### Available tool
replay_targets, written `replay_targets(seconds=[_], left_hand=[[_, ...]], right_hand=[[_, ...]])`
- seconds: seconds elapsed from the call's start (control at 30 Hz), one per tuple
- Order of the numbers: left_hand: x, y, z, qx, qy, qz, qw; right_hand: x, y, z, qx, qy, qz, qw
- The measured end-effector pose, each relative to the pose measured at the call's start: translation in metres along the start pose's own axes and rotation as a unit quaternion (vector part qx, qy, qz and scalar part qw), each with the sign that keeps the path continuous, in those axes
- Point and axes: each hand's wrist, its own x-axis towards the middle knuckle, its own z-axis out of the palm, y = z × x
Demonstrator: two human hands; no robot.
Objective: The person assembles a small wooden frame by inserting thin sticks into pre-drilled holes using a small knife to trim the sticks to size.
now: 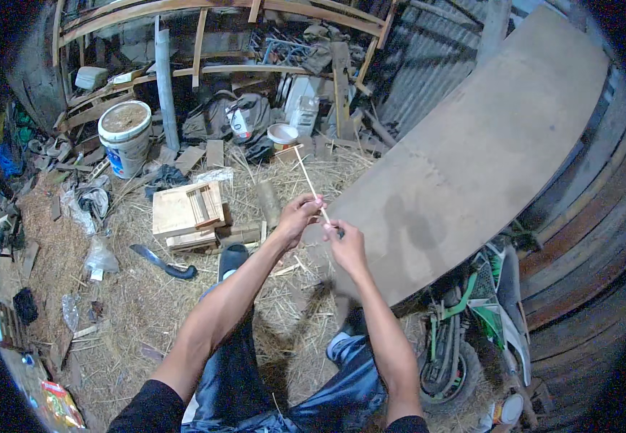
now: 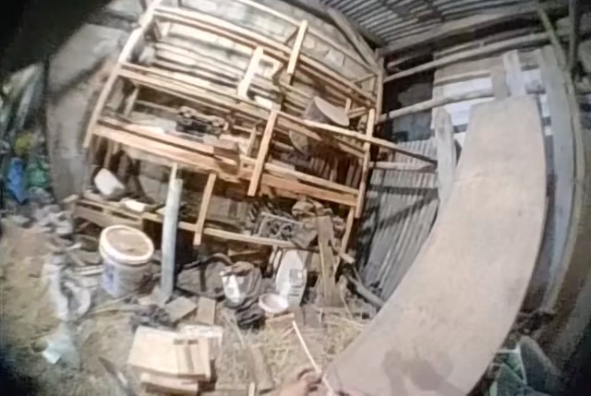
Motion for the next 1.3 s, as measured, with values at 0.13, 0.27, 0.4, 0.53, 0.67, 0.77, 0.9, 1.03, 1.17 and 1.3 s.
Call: replay_targets(seconds=[0.13, 0.27, 0.4, 0.53, 0.67, 0.77, 0.9, 1.03, 1.17, 1.3], left_hand=[[0.011, 0.000, -0.013, 0.068, 0.048, 0.038, 0.996], [-0.001, 0.023, -0.014, 0.026, 0.075, -0.011, 0.997], [-0.011, 0.043, -0.008, 0.069, 0.053, 0.017, 0.996], [-0.017, 0.053, -0.017, 0.327, -0.079, -0.038, 0.941], [-0.038, 0.044, 0.005, 0.420, -0.217, -0.142, 0.870], [-0.047, 0.036, 0.023, 0.372, -0.255, -0.160, 0.878], [-0.057, 0.018, 0.045, 0.289, -0.196, -0.178, 0.920], [-0.058, 0.008, 0.047, 0.289, -0.159, -0.138, 0.934], [-0.054, 0.010, 0.048, 0.332, -0.147, -0.109, 0.925], [-0.058, 0.004, 0.051, 0.386, -0.130, -0.027, 0.913]], right_hand=[[-0.002, 0.037, -0.016, -0.041, 0.022, 0.012, 0.999], [0.005, 0.056, -0.048, -0.057, 0.034, -0.001, 0.998], [0.007, 0.075, -0.066, -0.031, 0.097, 0.005, 0.995], [0.009, 0.073, -0.084, -0.075, 0.166, -0.014, 0.983], [0.014, 0.087, -0.084, -0.058, 0.203, -0.114, 0.971], [0.014, 0.077, -0.081, -0.030, 0.190, -0.125, 0.973], [0.020, 0.072, -0.081, -0.025, 0.343, -0.105, 0.933], [0.011, 0.070, -0.088, -0.097, 0.171, 0.118, 0.973], [0.002, 0.048, -0.064, -0.157, 0.095, -0.024, 0.983], [-0.001, 0.037, -0.042, -0.243, -0.002, -0.116, 0.963]])
